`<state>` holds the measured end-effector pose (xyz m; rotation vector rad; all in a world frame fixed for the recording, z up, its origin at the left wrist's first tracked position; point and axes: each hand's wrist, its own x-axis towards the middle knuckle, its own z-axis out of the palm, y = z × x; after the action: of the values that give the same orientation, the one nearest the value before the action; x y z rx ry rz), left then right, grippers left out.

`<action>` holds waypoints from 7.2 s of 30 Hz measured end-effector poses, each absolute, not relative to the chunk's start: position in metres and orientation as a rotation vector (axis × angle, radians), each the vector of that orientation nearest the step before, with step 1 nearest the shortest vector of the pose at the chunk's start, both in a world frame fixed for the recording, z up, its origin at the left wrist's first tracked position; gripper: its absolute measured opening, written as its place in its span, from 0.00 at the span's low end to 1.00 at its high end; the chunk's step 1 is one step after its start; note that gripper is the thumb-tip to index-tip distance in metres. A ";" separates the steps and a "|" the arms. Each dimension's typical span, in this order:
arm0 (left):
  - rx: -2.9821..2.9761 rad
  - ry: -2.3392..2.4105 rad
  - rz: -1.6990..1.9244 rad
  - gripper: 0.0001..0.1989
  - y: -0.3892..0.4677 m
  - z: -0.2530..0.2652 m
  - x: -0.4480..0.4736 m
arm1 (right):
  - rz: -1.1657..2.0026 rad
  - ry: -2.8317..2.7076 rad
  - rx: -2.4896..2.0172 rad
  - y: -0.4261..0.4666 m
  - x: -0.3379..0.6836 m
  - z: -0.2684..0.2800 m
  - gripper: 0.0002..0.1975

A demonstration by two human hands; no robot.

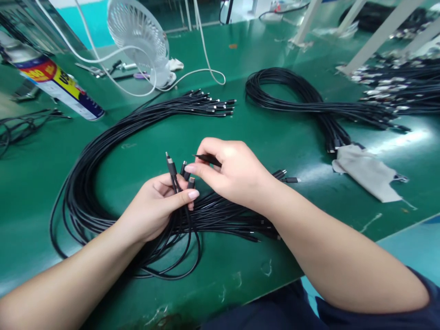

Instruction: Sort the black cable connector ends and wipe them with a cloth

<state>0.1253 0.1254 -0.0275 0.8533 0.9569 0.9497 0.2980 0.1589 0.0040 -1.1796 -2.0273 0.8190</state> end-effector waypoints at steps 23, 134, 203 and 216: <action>0.886 0.846 0.785 0.15 0.128 -0.027 0.121 | 0.984 -1.838 -1.154 0.153 0.289 0.002 0.06; 0.674 0.856 0.841 0.11 0.129 -0.026 0.121 | -0.304 -2.472 -1.015 0.134 0.302 0.010 0.17; 0.726 0.822 0.803 0.13 0.128 -0.024 0.124 | 0.798 -2.160 -1.164 0.156 0.303 0.016 0.09; 0.777 0.857 0.773 0.10 0.128 -0.025 0.124 | 0.641 -2.237 -1.156 0.152 0.305 0.019 0.09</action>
<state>0.1236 0.1278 -0.0251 0.7766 0.8571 0.7730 0.3052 0.1523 0.0189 -1.1559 -2.2371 0.6413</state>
